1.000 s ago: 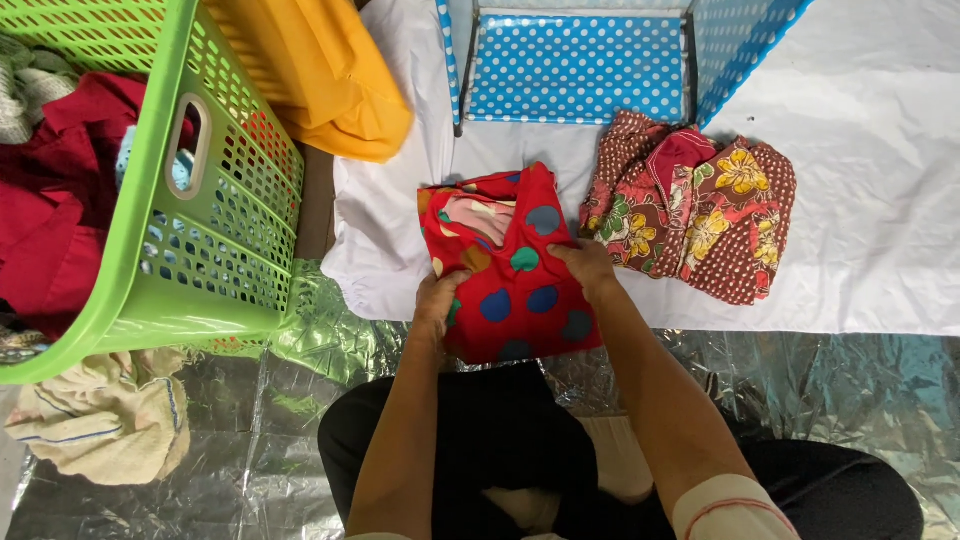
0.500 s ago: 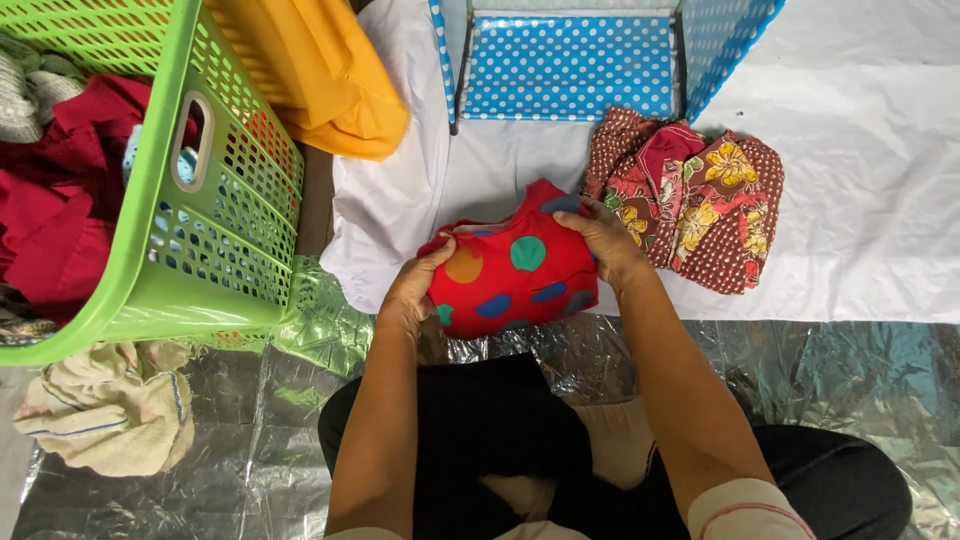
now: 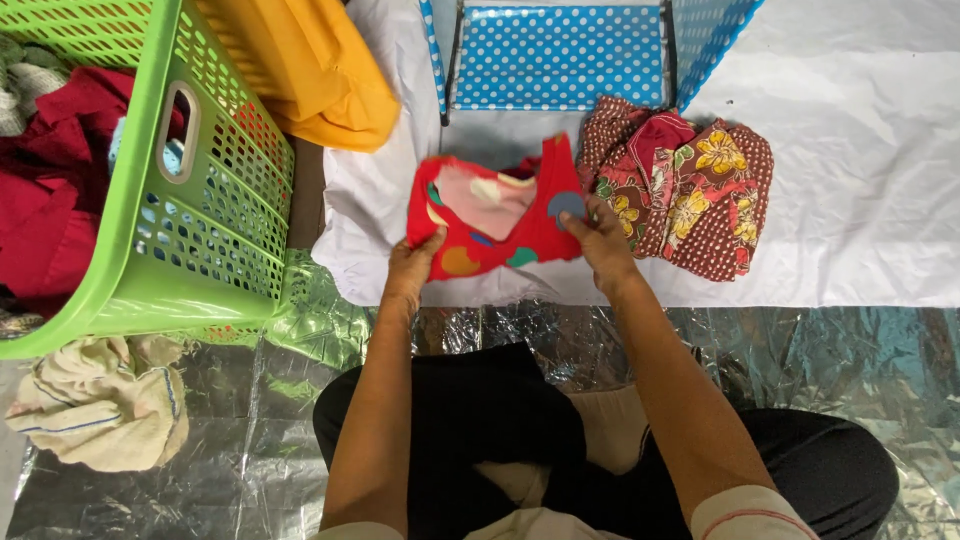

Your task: Folding various garments and organizing them into a blue polka-dot fabric shelf unit.

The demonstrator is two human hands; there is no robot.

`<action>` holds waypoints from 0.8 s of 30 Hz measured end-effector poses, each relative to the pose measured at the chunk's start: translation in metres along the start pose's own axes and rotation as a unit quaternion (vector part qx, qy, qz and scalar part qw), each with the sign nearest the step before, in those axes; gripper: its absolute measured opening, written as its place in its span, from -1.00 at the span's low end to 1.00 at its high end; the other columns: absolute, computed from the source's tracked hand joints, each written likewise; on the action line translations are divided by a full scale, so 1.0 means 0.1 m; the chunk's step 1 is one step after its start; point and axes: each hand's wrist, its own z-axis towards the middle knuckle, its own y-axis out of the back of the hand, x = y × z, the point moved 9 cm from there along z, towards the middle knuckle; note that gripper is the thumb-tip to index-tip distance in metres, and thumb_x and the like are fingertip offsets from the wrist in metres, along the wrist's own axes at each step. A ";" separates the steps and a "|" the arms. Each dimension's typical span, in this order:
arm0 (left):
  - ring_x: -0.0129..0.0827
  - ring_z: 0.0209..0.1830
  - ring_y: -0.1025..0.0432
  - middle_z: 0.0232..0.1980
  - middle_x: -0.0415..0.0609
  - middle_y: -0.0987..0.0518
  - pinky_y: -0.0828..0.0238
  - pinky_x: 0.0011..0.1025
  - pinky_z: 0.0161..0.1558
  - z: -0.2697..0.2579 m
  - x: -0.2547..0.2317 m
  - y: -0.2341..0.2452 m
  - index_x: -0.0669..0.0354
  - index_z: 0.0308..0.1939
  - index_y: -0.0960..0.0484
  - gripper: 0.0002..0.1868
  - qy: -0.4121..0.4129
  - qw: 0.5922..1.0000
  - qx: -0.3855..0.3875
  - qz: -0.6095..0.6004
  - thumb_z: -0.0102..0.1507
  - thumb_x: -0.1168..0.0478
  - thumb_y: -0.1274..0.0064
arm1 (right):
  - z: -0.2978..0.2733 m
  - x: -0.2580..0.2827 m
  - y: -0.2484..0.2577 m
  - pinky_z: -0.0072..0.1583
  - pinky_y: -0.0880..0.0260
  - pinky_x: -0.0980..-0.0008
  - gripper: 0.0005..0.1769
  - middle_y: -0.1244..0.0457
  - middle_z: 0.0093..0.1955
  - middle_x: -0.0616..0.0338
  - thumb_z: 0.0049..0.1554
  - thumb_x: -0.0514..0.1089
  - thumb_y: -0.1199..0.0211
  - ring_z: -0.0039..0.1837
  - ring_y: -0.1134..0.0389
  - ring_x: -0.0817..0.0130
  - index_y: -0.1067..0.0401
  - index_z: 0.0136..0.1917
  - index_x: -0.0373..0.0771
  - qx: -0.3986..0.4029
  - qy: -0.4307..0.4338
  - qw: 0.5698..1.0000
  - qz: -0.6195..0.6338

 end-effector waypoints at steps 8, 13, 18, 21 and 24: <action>0.05 0.08 -0.55 0.03 0.15 -0.66 -0.52 -0.04 0.03 -0.06 0.99 0.05 0.01 0.19 -0.65 -0.26 0.071 0.986 0.007 0.150 0.03 -0.23 -0.40 | 0.14 -1.31 0.49 0.32 -0.37 0.12 -0.13 -0.31 0.32 0.08 0.09 0.54 -0.33 0.37 -0.33 0.12 -0.31 0.48 0.07 -0.028 -0.150 0.952 -0.265; -0.01 0.13 -0.51 0.05 0.14 -0.63 -0.46 -0.15 0.13 -0.29 0.47 -0.09 0.02 0.21 -0.64 -0.49 -0.011 0.999 -0.002 0.050 0.22 -0.04 -0.28 | -0.09 -0.59 0.09 0.32 -0.33 0.08 -0.56 -0.33 0.26 -0.14 0.27 0.02 -0.26 0.39 -0.31 -0.05 -0.41 0.37 -0.13 -0.028 -0.048 0.982 -0.183; -0.05 0.28 -0.47 0.16 0.00 -0.63 -0.43 -0.11 0.26 0.37 1.32 0.27 -0.16 0.23 -0.54 -0.32 0.021 0.973 -0.050 0.224 0.09 -0.19 -0.37 | 0.30 -1.13 0.44 0.24 -0.41 0.12 -0.41 -0.40 0.15 0.11 0.13 0.23 -0.38 0.29 -0.39 0.12 -0.42 0.35 0.00 -0.038 -0.062 0.942 -0.327; 0.16 0.37 -0.34 0.33 0.29 -0.36 -0.28 -0.05 0.39 0.04 0.62 0.23 0.13 0.43 -0.27 -0.09 -0.103 0.974 -0.097 0.175 0.10 0.01 -0.38 | 0.22 -0.77 0.35 0.28 -0.38 0.06 -0.36 -0.37 0.22 0.04 0.12 0.25 -0.38 0.28 -0.39 0.05 -0.41 0.34 -0.09 -0.061 -0.018 0.944 -0.323; 0.04 0.43 -0.23 0.39 -0.02 -0.35 -0.13 0.06 0.39 -0.11 0.10 0.05 -0.20 0.39 -0.40 -0.31 -0.254 0.915 -0.119 0.289 0.21 -0.04 -0.29 | 0.44 -0.62 0.31 0.25 -0.42 0.16 -0.46 -0.39 0.17 0.15 0.16 0.25 -0.34 0.23 -0.41 0.19 -0.47 0.28 -0.04 -0.069 0.019 0.934 -0.349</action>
